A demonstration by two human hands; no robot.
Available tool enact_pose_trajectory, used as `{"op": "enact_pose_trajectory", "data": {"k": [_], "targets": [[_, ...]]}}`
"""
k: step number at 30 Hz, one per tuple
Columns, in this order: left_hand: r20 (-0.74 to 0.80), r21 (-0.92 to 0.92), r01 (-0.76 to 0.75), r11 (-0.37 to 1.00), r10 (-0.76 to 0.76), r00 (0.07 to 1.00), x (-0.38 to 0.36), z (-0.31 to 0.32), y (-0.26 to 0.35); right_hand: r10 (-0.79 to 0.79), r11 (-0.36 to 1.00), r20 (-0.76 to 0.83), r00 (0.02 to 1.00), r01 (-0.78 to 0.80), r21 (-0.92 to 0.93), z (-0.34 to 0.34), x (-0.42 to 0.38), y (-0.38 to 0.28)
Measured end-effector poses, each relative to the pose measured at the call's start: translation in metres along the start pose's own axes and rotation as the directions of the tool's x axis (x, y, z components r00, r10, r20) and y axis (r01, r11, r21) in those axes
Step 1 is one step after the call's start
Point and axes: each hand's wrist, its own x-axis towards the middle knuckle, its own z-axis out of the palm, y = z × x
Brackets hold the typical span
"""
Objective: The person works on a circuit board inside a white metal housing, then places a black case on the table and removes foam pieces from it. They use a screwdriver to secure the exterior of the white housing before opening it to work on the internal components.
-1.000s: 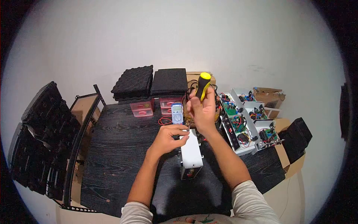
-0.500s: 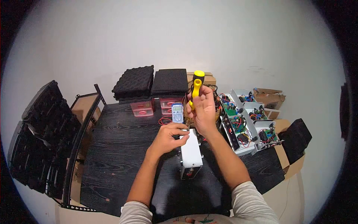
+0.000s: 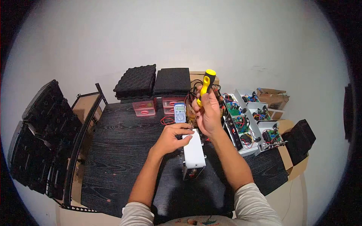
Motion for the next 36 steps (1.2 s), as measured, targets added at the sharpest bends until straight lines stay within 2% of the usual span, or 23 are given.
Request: {"op": "enact_pose_trajectory", "data": {"k": [2,6,9,12,15,16,19,23,24,28,31,32,36], "targets": [[0.012,0.001,0.007,1.0,-0.007,1.0,0.0,0.0,-0.001,0.075,0.996,0.034,0.997,-0.077,0.055,-0.004,0.002,0.001],[0.021,0.026,0.011,1.0,-0.011,1.0,0.0,-0.001,0.003,0.039,0.995,0.098,0.994,-0.048,0.088,-0.004,0.007,-0.003],[0.024,0.027,0.012,1.0,-0.013,1.0,0.001,-0.002,0.002,-0.023,0.998,0.041,0.999,0.025,-0.054,0.004,0.002,0.0],[0.031,0.007,0.037,0.999,-0.037,0.999,0.0,-0.002,0.005,-0.155,0.954,0.025,0.988,0.156,-0.257,0.0,-0.001,0.01],[0.026,0.03,0.019,0.999,-0.02,0.999,0.001,-0.003,0.006,0.073,0.997,-0.035,0.997,-0.073,0.016,-0.001,0.002,0.002],[0.029,0.034,0.022,0.999,-0.023,0.999,0.001,-0.002,0.006,0.104,0.989,0.022,0.994,-0.105,0.101,-0.005,0.004,0.0],[0.035,0.037,0.037,0.999,-0.038,0.999,0.001,-0.003,0.006,0.031,0.997,0.078,0.996,-0.037,0.071,0.001,0.005,-0.003],[0.043,0.006,0.06,0.998,-0.06,0.997,0.001,-0.004,0.007,0.011,1.0,0.044,0.999,-0.012,0.012,0.007,0.002,-0.001],[0.047,-0.001,0.063,0.998,-0.063,0.997,0.001,-0.004,0.007,0.066,0.993,0.053,0.996,-0.071,0.099,0.004,0.004,0.001],[0.043,-0.004,0.056,0.998,-0.055,0.998,0.0,-0.003,0.007,0.102,0.983,-0.068,0.993,-0.09,0.159,0.009,0.001,-0.008],[0.047,-0.001,0.052,0.999,-0.052,0.998,0.0,-0.004,0.004,-0.04,0.998,-0.073,0.997,0.043,0.042,0.01,0.001,-0.007],[0.048,0.004,0.053,0.999,-0.053,0.997,0.001,-0.004,0.004,-0.061,0.998,-0.08,0.995,0.06,-0.009,0.01,0.0,-0.006],[0.054,0.009,0.066,0.998,-0.067,0.996,0.001,-0.004,0.01,-0.072,0.997,-0.157,0.985,0.072,-0.008,0.013,0.002,-0.007]]}}
